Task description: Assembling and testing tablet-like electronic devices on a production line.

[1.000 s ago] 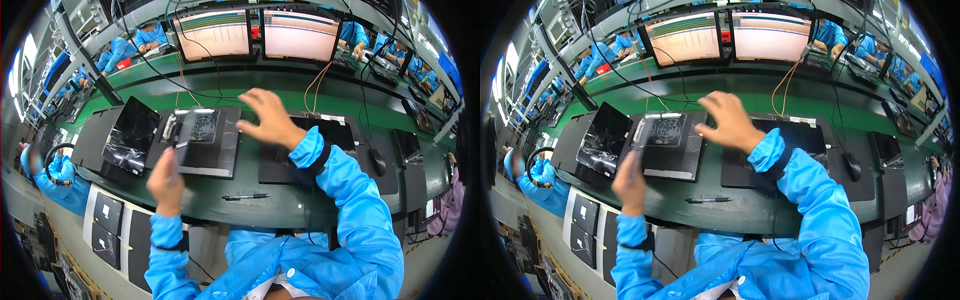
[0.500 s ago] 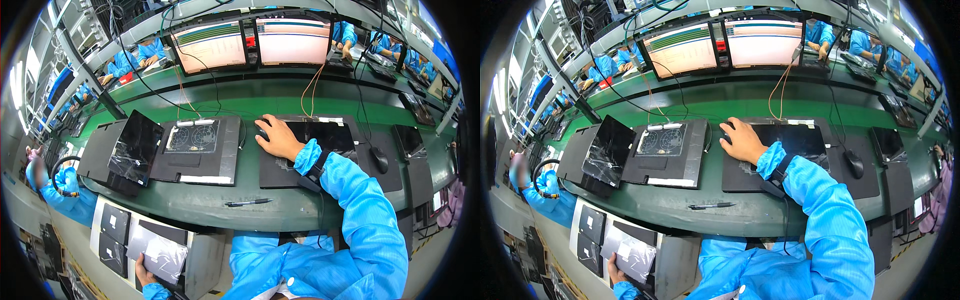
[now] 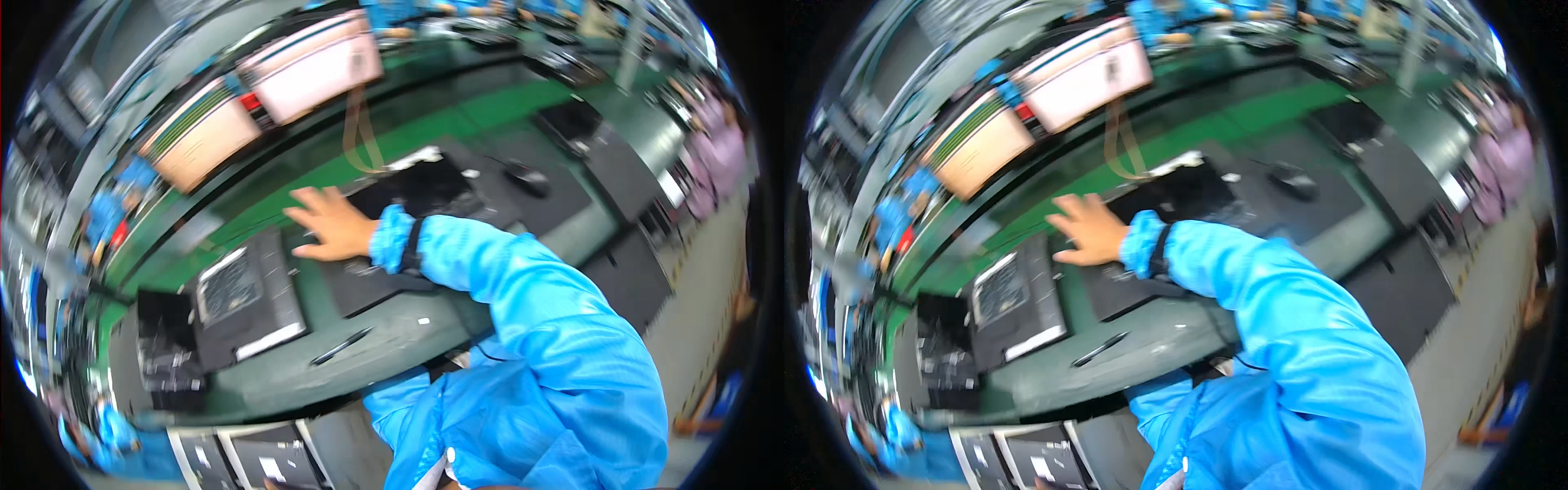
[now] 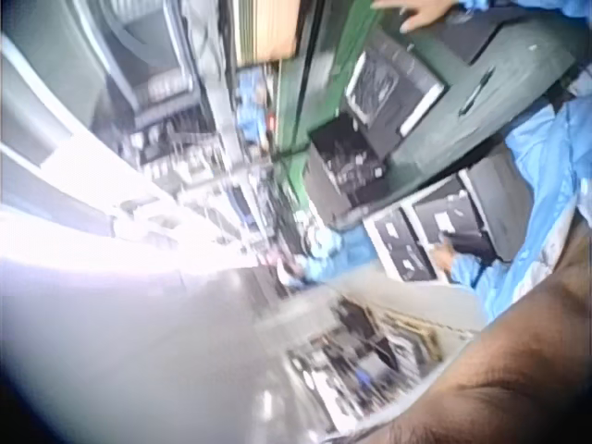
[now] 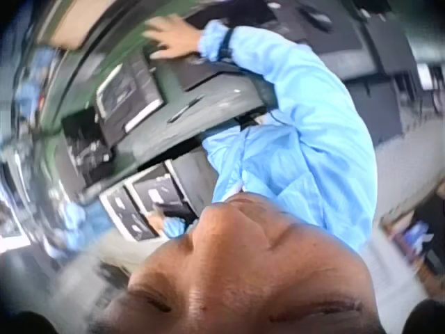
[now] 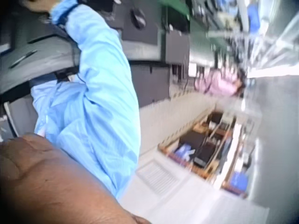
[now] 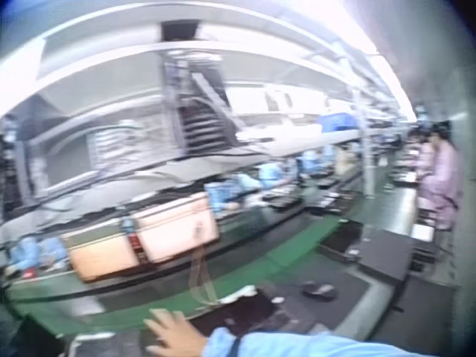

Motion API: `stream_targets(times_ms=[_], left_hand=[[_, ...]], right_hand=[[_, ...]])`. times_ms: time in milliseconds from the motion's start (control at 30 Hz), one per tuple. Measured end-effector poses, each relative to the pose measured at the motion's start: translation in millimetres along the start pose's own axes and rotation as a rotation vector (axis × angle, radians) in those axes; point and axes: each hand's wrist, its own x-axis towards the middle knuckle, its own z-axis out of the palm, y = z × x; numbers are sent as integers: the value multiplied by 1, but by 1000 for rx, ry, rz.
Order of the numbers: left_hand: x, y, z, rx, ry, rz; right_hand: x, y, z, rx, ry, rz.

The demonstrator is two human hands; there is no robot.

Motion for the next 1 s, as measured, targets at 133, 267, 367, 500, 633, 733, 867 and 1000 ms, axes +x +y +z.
stream_targets(times_ms=[133,267,367,500,633,733,867,1000], left_hand=[[21,24,8,-447,-258,149],[-27,111,-20,-1231,-710,660],[-52,160,-19,-1427,-936,804],[-83,229,-32,-1372,-1213,821],[-108,269,-48,-1296,-1287,983],[-116,285,-64,-1182,-1323,1121],[-112,318,-70,-1372,-1550,1042],[-130,341,-94,-1735,-1897,638]], right_hand=[[-7,15,-108,119,56,13],[-81,97,-264,-414,226,214],[-172,150,-378,-994,-140,890],[-277,197,-402,-1038,-346,1033],[-281,212,-387,-991,-145,859],[-244,197,-412,-885,113,588],[-193,122,-422,-576,242,480],[-130,18,-370,-304,-16,-230]])
